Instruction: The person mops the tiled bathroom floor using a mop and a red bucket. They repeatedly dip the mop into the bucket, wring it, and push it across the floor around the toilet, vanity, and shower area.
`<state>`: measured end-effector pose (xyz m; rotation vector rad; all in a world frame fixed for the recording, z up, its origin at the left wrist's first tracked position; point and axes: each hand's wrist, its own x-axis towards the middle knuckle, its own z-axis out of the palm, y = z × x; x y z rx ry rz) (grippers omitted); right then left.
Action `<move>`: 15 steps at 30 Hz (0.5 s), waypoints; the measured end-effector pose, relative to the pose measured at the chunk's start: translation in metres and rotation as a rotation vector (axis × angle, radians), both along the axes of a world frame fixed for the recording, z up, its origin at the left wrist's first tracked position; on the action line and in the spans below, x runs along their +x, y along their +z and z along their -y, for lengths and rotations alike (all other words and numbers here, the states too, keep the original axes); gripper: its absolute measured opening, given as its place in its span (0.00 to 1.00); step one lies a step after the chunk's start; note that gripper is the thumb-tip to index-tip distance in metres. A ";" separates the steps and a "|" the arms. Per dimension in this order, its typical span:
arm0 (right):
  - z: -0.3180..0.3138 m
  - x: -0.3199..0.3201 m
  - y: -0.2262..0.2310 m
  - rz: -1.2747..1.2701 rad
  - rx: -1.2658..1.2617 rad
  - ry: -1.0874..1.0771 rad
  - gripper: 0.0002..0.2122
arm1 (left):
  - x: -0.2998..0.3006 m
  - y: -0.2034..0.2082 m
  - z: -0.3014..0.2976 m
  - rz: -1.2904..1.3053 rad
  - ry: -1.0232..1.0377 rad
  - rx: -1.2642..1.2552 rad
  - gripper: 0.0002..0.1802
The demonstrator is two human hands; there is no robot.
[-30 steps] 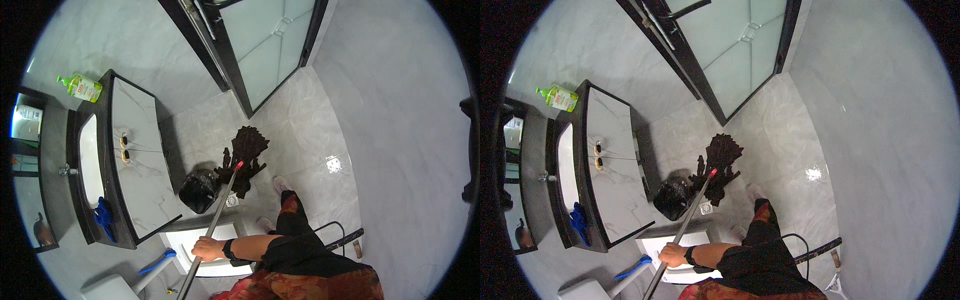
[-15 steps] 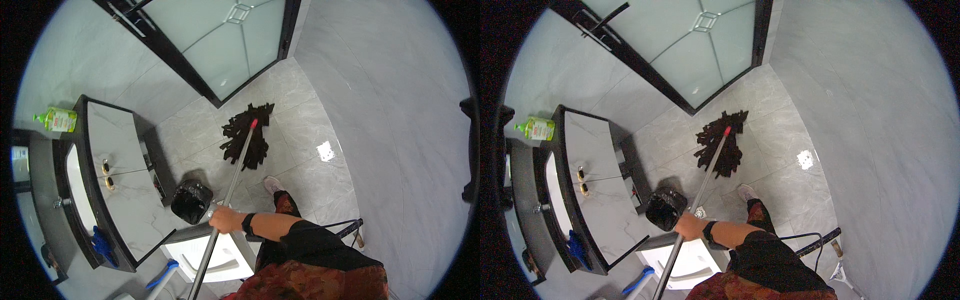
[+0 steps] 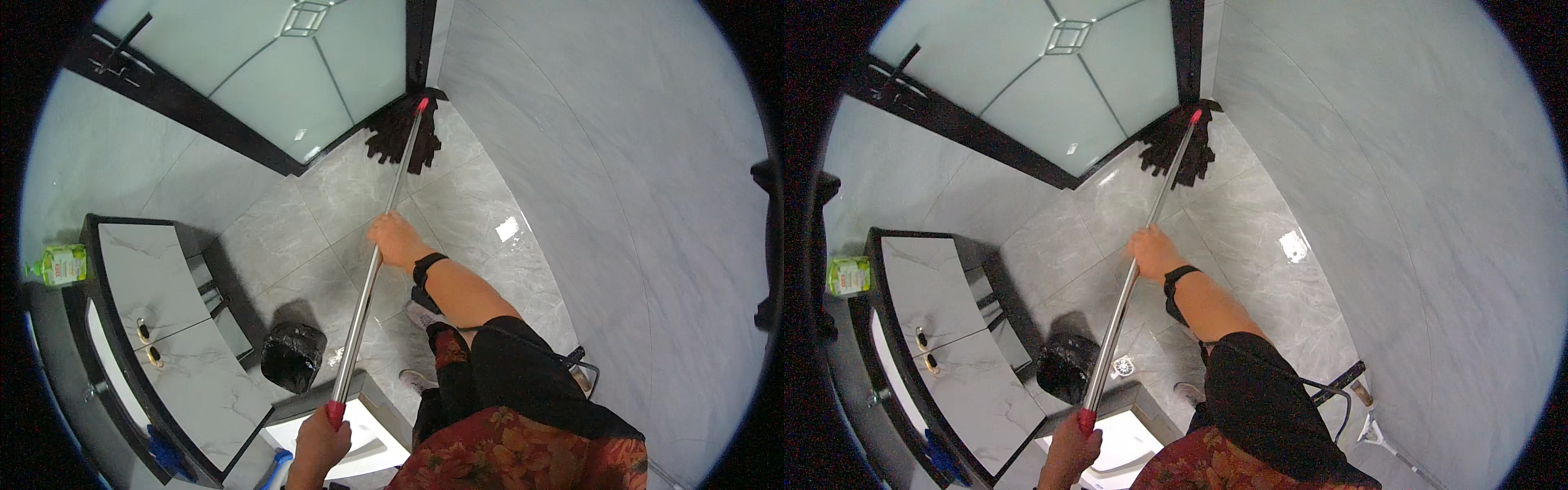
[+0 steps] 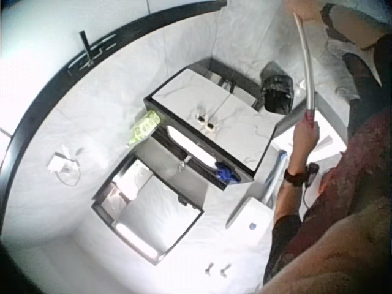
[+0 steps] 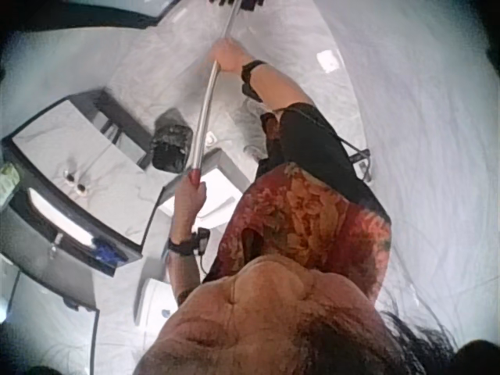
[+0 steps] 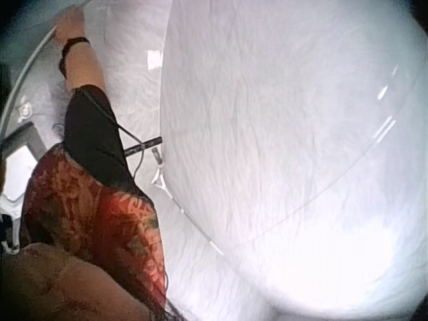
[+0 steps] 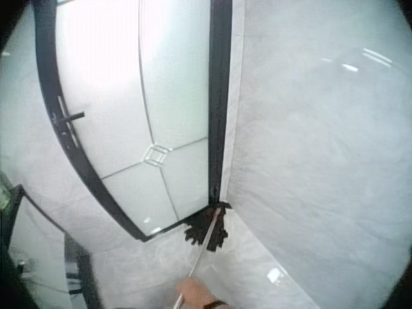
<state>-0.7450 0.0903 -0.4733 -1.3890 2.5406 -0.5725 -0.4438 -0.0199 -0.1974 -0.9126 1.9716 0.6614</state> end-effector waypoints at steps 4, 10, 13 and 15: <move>-0.029 -0.019 -0.005 0.009 0.099 -0.052 0.12 | -0.026 -0.018 -0.013 0.010 -0.038 0.025 0.21; -0.051 0.011 -0.001 0.006 0.010 -0.143 0.08 | -0.019 0.004 0.007 0.097 -0.143 0.102 0.21; -0.053 0.039 0.006 0.154 -0.098 -0.185 0.06 | -0.007 0.030 0.023 0.136 -0.222 0.093 0.19; -0.060 0.066 0.013 0.123 -0.230 -0.214 0.07 | 0.004 0.045 0.029 0.166 -0.286 0.072 0.18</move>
